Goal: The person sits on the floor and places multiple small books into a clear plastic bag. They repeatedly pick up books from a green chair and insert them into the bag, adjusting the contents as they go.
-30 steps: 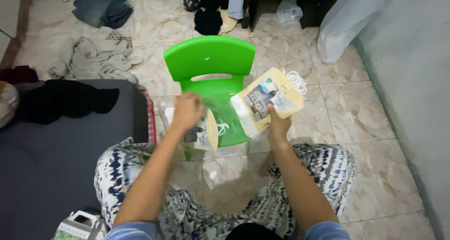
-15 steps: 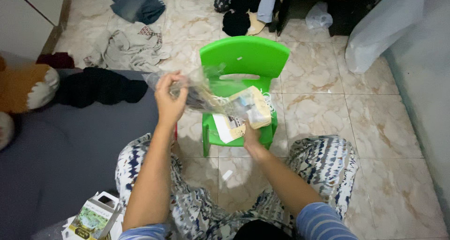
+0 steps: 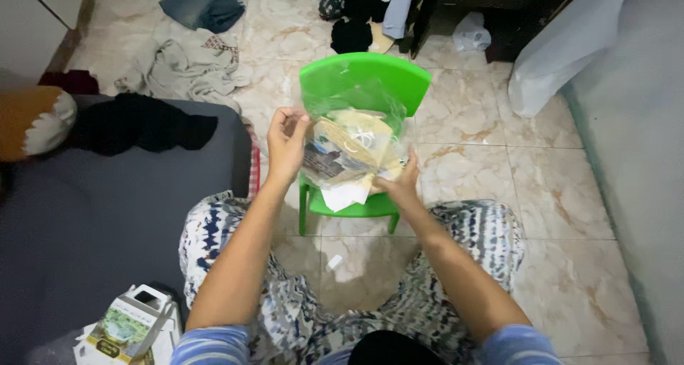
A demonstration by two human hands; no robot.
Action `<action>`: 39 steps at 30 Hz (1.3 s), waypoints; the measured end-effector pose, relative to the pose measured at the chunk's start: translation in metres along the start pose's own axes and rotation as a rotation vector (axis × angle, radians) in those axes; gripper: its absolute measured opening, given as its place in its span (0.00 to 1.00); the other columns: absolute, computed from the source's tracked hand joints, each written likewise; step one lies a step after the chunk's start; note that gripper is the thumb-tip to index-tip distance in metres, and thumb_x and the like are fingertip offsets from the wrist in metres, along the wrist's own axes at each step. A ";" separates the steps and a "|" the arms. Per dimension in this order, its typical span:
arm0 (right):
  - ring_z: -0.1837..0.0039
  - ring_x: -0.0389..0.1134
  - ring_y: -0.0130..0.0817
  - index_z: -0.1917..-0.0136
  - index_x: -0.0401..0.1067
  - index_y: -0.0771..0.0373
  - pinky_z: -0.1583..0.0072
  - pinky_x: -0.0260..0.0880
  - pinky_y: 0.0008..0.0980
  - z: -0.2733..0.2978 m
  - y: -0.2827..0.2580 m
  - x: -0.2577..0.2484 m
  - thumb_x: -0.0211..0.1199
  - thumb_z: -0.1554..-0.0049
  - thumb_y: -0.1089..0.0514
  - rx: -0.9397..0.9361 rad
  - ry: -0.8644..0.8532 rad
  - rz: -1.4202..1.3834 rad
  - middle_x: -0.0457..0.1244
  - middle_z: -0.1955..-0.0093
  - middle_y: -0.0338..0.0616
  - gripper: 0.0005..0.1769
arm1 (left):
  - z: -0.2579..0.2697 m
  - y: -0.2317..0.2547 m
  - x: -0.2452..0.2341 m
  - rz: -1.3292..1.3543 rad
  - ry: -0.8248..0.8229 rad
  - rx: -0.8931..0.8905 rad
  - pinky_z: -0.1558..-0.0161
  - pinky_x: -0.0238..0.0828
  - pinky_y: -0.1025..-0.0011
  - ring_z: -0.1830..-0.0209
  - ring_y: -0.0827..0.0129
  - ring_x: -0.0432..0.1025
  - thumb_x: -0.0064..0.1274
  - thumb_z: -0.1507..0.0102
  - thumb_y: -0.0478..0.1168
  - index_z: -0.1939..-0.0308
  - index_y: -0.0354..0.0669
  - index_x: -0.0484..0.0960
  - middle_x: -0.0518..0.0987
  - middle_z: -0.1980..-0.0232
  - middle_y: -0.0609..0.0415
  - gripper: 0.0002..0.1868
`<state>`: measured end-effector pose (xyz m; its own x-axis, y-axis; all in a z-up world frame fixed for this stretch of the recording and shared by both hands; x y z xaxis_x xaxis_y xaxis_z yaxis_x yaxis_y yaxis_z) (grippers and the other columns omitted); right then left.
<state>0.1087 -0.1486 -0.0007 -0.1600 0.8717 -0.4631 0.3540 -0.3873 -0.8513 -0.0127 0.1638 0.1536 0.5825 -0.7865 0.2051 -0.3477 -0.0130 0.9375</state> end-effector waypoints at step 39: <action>0.40 0.73 0.50 0.40 0.66 0.64 0.39 0.71 0.44 -0.027 0.042 0.043 0.74 0.54 0.50 0.616 0.075 0.123 0.70 0.41 0.56 0.33 | -0.042 0.012 -0.066 0.023 0.220 0.106 0.47 0.71 0.75 0.50 0.75 0.74 0.53 0.30 0.32 0.51 0.37 0.73 0.79 0.52 0.54 0.06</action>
<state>0.1419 -0.1192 -0.0491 -0.0790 0.8197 -0.5673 -0.2329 -0.5685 -0.7890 -0.0247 0.2411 0.1629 0.7153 -0.6343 0.2933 -0.4312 -0.0704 0.8995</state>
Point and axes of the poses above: each hand's wrist, its own z-axis away from the middle knuckle, its own x-axis out of the palm, y = z × x, the point moved 10 cm from there along -z, towards the middle knuckle
